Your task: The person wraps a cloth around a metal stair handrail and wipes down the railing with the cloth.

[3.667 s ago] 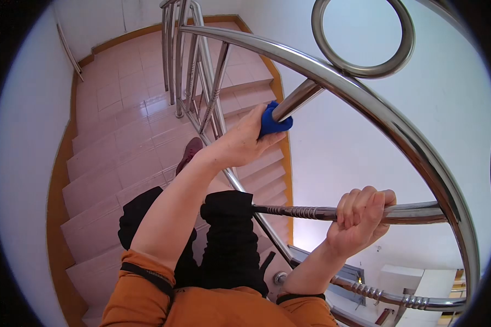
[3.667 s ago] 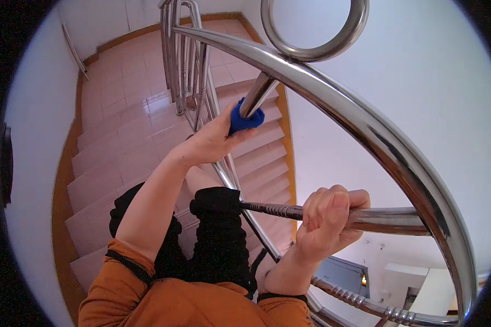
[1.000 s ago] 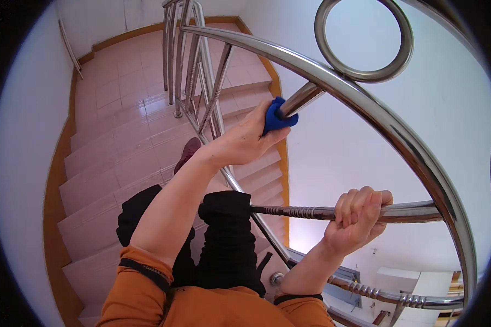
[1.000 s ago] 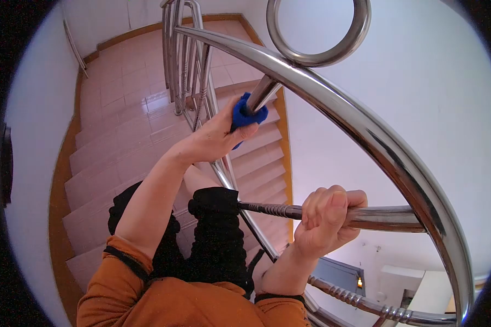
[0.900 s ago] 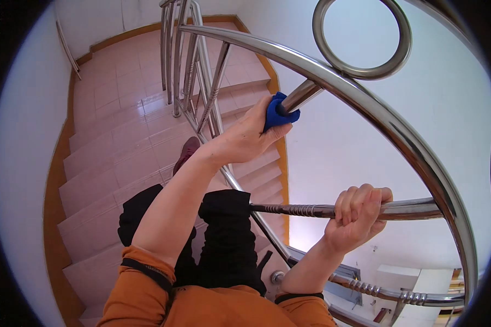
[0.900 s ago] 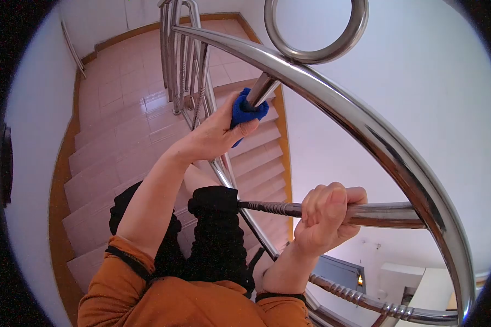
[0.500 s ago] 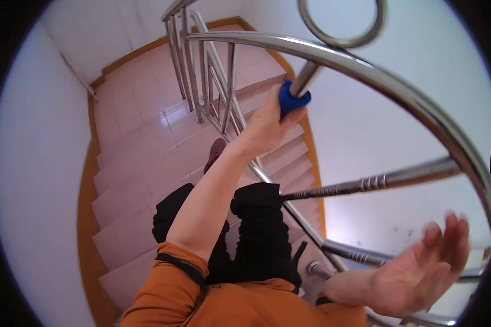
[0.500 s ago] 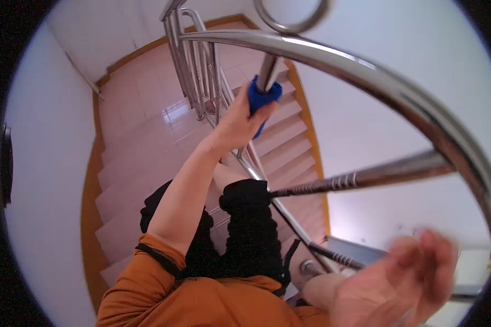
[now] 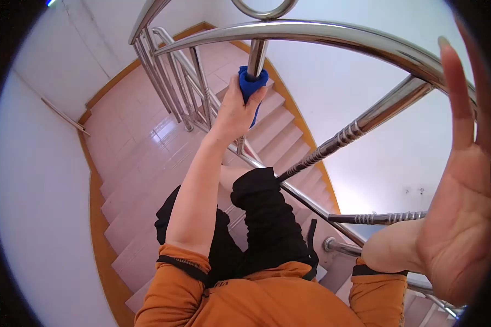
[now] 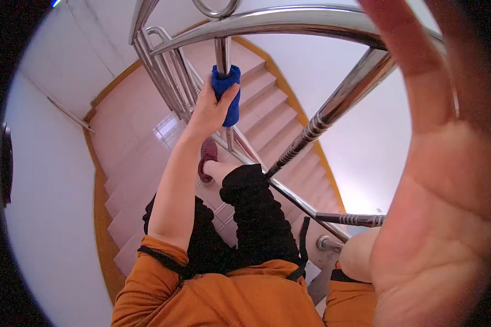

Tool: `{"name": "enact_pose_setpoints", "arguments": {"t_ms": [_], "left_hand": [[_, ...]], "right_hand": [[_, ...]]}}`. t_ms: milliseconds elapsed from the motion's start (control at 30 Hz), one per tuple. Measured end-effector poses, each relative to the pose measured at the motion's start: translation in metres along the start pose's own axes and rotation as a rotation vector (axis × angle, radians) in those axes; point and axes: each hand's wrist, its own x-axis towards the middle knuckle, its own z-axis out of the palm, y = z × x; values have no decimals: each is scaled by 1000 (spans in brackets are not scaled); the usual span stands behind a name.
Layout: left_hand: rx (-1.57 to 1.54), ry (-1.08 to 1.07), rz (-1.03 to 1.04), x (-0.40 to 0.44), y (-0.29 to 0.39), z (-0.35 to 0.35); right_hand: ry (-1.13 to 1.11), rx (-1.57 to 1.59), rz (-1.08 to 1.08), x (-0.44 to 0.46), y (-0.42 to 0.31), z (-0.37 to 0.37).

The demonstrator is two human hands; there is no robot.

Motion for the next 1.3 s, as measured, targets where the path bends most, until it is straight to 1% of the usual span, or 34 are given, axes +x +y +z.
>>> {"name": "enact_pose_setpoints", "arguments": {"t_ms": [367, 1300], "left_hand": [[-12, -10, -30, -3, 0, 2], [13, -10, -43, -1, 0, 1]], "right_hand": [[-16, 6, 27, -2, -13, -15], [-54, -19, 42, 0, -8, -28]]}}
